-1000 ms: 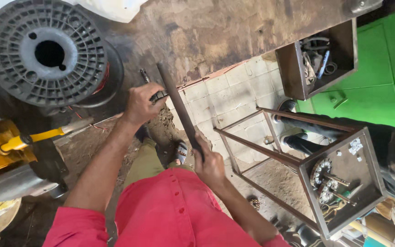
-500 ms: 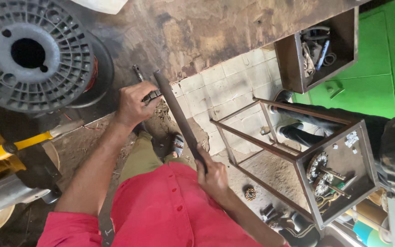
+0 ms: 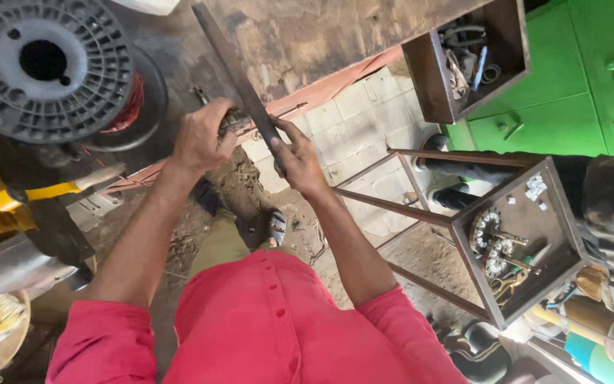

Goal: The person uses a metal rod to press a small metal ring into a circular motor component on a workbench. Then the person places small white paper pieces into the slots of the same component. The person moves the finished component to a nearby metal tray.

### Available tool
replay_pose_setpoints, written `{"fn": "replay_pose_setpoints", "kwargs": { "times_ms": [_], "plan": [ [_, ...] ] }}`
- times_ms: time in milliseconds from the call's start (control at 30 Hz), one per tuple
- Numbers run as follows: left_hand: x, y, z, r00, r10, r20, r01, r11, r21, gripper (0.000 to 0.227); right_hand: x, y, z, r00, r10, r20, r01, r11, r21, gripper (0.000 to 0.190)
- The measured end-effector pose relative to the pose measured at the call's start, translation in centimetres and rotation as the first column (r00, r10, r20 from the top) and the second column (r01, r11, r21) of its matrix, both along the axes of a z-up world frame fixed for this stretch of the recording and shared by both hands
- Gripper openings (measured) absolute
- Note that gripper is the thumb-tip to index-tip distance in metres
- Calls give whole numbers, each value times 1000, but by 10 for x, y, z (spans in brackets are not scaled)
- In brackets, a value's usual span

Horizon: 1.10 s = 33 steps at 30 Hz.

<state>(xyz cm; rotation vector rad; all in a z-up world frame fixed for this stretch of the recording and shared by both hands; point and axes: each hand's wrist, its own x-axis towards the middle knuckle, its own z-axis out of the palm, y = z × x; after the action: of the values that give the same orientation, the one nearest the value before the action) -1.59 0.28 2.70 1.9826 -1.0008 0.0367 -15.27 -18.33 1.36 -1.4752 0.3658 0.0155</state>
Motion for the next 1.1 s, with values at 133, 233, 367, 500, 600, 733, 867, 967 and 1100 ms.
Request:
{"fn": "replay_pose_setpoints", "kwargs": {
  "times_ms": [133,233,367,500,600,733,867,967,1100],
  "plan": [
    [19,-8,2,998,13,62,-16,999,43,24,20,-2,-3,999,11,48,-10,999,-31,50],
    [10,-3,-5,997,83,7,-82,996,-19,22,15,3,-4,998,39,59,-38,999,-4,49],
    [9,-2,-8,994,94,-53,-97,994,-58,18,14,9,7,997,69,44,-68,997,-23,48],
    [18,1,-11,999,46,-4,-47,995,-90,19,9,16,16,997,63,53,-42,942,-332,49],
    [19,0,-13,998,54,-33,-57,996,-70,16,-19,13,19,969,135,207,-9,857,-515,43],
    [17,1,-12,996,63,-61,-69,992,-108,16,-69,-6,16,994,80,70,-57,957,-284,46],
    [19,-2,-12,997,50,-66,-59,989,-133,17,-87,-23,-12,987,-31,-158,37,999,37,56],
    [18,-2,-10,993,66,-97,-76,992,-102,17,-69,-29,-36,983,-111,-146,110,994,-12,58],
    [18,-2,-10,991,79,-107,-90,991,-98,18,-37,-31,-47,989,-127,-69,98,939,-330,68]
  ]
}}
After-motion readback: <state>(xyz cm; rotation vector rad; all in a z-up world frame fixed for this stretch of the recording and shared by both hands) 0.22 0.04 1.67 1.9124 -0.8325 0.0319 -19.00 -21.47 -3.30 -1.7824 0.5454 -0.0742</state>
